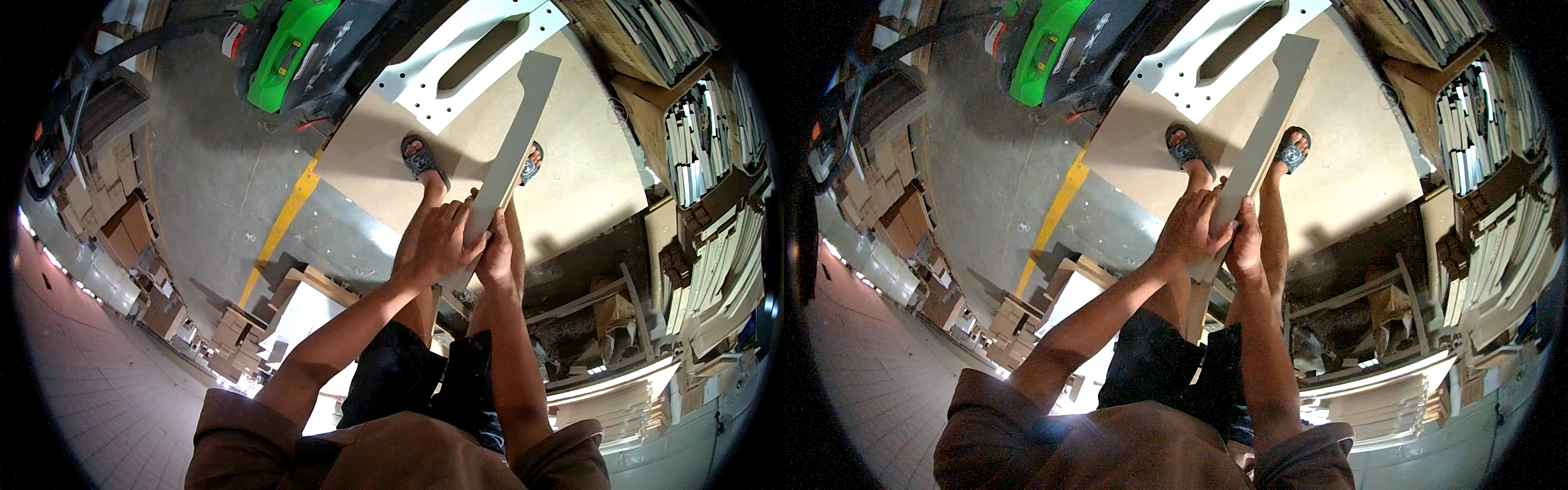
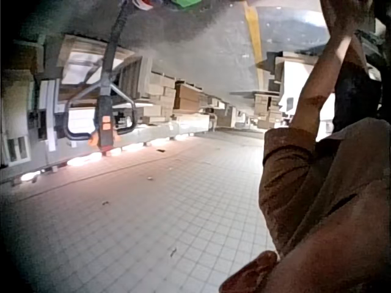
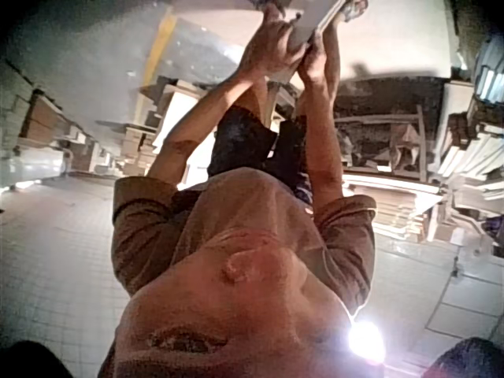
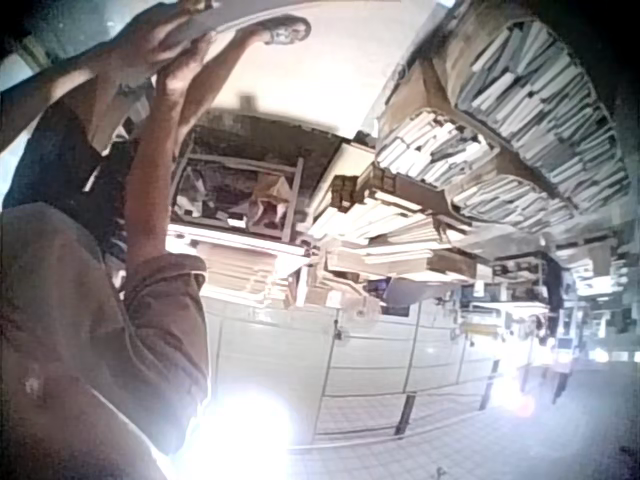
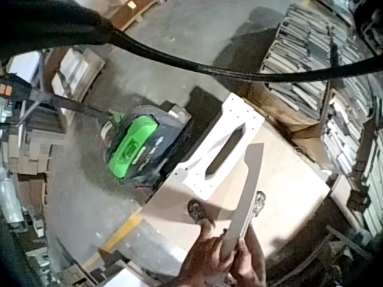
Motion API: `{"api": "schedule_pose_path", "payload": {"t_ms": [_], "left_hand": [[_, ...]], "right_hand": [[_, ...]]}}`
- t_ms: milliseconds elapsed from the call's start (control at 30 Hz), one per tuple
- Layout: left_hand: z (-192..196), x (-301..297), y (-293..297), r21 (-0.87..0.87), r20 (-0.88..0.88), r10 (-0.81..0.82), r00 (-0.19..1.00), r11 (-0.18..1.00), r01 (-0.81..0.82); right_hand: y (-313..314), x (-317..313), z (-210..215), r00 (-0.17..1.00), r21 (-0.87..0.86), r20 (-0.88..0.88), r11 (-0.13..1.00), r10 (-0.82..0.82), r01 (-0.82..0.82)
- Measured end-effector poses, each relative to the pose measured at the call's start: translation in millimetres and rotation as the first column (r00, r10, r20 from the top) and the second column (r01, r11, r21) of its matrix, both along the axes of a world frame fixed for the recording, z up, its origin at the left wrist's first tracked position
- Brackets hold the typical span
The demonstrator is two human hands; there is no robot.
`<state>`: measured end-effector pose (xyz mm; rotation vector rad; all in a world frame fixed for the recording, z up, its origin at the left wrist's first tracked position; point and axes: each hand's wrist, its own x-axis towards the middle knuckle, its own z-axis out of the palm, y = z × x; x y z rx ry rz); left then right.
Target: The person picks up curved white wooden parts from a stack and places them onto a cardboard sheet on the floor.
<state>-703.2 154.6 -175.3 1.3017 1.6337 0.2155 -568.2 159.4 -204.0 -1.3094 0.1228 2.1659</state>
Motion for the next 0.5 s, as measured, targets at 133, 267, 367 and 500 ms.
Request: {"api": "schedule_pose_path", "payload": {"t_ms": [133,267,367,500], "left_hand": [[7,7,-4,0.195,-0.068,0.015,0.998,0.981,-0.001],[5,5,-23,0.234,0.002,-0.035,0.999,0.972,0.034],[8,-15,-16,0.25,0.068,-0.073,0.995,0.967,0.053],[-4,-37,9,0.146,0.087,0.382,0.92,0.909,-0.391]], "right_hand": [[2,6,3,0.992,0.025,0.108,0.997,0.069,-0.072],[6,19,9,0.978,0.111,0.169,0.984,0.121,-0.141],[7,46,7,0.933,0.183,0.249,0.934,0.259,-0.308],[22,41,42,0.962,0.17,0.112,0.949,0.248,-0.264]]}}
